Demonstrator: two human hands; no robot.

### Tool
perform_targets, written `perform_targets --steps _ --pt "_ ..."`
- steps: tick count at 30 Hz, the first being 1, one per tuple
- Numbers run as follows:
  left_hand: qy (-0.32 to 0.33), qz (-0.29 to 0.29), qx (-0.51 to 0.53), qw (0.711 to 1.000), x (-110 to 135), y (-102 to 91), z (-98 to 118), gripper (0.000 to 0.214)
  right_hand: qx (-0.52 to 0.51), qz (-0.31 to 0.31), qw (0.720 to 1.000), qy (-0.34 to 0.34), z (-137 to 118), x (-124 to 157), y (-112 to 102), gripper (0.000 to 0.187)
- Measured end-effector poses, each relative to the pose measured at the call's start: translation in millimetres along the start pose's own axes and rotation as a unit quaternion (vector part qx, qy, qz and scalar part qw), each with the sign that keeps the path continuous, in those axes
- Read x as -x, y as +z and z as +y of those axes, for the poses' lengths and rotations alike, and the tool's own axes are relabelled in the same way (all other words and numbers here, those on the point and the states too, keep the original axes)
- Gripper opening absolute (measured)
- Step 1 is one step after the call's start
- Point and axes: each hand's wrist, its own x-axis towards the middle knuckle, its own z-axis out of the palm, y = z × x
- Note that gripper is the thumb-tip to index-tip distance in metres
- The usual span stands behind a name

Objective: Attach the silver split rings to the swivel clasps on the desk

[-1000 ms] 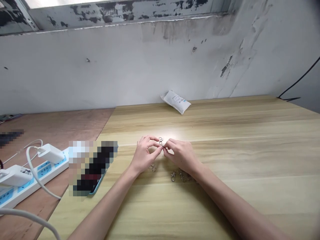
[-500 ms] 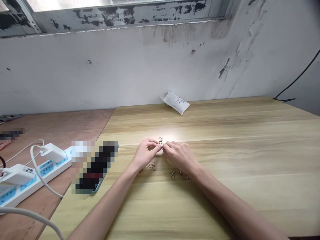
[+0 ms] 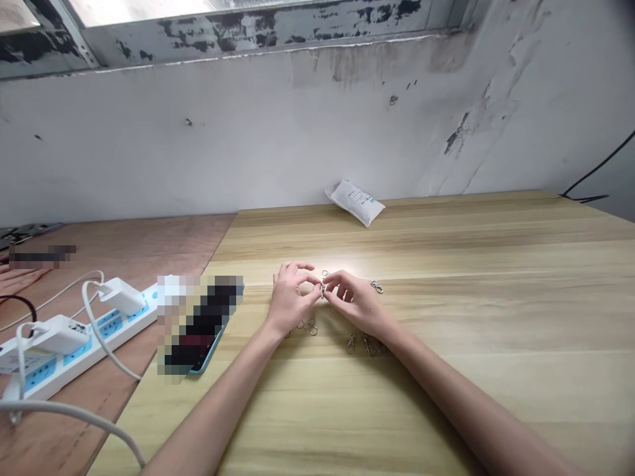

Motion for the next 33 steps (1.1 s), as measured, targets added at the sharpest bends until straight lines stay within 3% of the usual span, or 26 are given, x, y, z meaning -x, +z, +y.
perform_targets --steps 3,7,11,17,21,23,29,33 --pt "0.064 0.029 -0.067 0.995 2.3 -1.7 5.2 0.007 -0.085 -0.005 0.995 0.048 1.5 -2.0 -1.0 0.028" --pt "0.124 0.043 -0.082 0.988 3.9 -1.6 6.8 0.007 -0.066 -0.031 0.996 0.046 1.0 -3.1 -0.7 0.019" --pt "0.158 0.051 -0.084 0.983 3.8 -3.4 8.1 0.008 -0.065 -0.031 0.997 0.038 5.8 -4.0 -3.7 0.023" --pt "0.149 0.057 -0.101 0.982 2.9 -5.6 9.0 0.009 -0.032 0.073 0.996 -0.033 3.8 -4.0 -13.7 0.017" --pt "0.137 0.051 -0.105 0.984 1.7 -5.9 6.8 0.009 -0.047 -0.016 0.996 -0.079 -10.8 -1.9 -20.1 0.018" --pt "0.135 0.055 -0.107 0.983 1.1 -6.5 6.1 0.008 -0.057 -0.033 0.996 -0.055 -14.7 -1.2 -24.1 0.019" --pt "0.146 0.073 -0.1 0.982 2.3 -6.0 7.7 0.009 -0.08 0.0 0.996 0.047 -7.9 -3.2 -22.6 0.025" --pt "0.162 0.085 -0.089 0.979 3.7 -5.9 10.6 0.009 -0.137 -0.07 0.986 0.057 -8.0 -5.7 -20.2 0.032"
